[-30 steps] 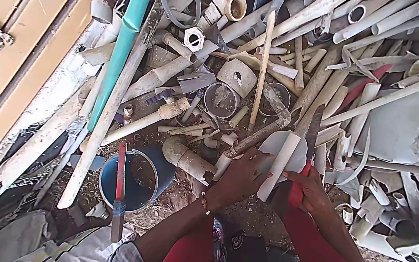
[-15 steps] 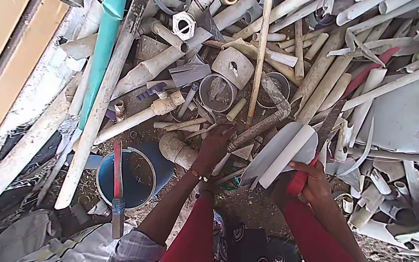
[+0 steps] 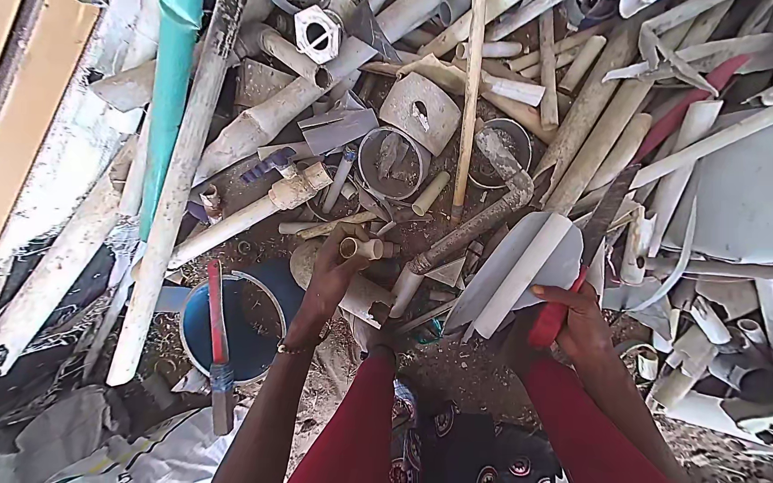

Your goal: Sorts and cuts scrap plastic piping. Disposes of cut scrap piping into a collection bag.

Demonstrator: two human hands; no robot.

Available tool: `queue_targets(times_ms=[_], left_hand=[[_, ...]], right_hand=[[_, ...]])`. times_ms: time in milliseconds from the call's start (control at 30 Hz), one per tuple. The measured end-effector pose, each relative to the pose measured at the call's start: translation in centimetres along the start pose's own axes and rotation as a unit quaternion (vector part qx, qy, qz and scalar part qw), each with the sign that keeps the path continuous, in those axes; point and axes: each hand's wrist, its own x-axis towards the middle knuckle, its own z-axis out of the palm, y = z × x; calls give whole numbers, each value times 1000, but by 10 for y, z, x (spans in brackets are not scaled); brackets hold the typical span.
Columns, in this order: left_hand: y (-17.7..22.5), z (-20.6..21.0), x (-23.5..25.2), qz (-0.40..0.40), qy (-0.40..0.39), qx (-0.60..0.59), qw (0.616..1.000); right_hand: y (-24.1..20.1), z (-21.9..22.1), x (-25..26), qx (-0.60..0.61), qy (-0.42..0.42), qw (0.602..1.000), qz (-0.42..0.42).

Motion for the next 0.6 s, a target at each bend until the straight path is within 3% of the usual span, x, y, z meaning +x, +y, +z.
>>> queue_targets(times_ms=[167,333,400,467,533,600], left_hand=[[4,9,-6,59,-64,40,995],[-2,6,1,-20,-40,-14,999],[3,6,3,-17,-8,93,995],[9,10,5,13,-17,277,961],[7,19,9,37,-71,447,891],[2,34,13,6,-113,550,828]], right_hand=[[-1,1,0,-4,1,1000,7],[-1,0,1,-5,1,1000,5],[-1,0,1,-7,2,1000,6],[-1,0,1,-6,3,1000,12],[-1,0,2,-8,2,1000,15],[-1,0,1,-9,6,1000,15]])
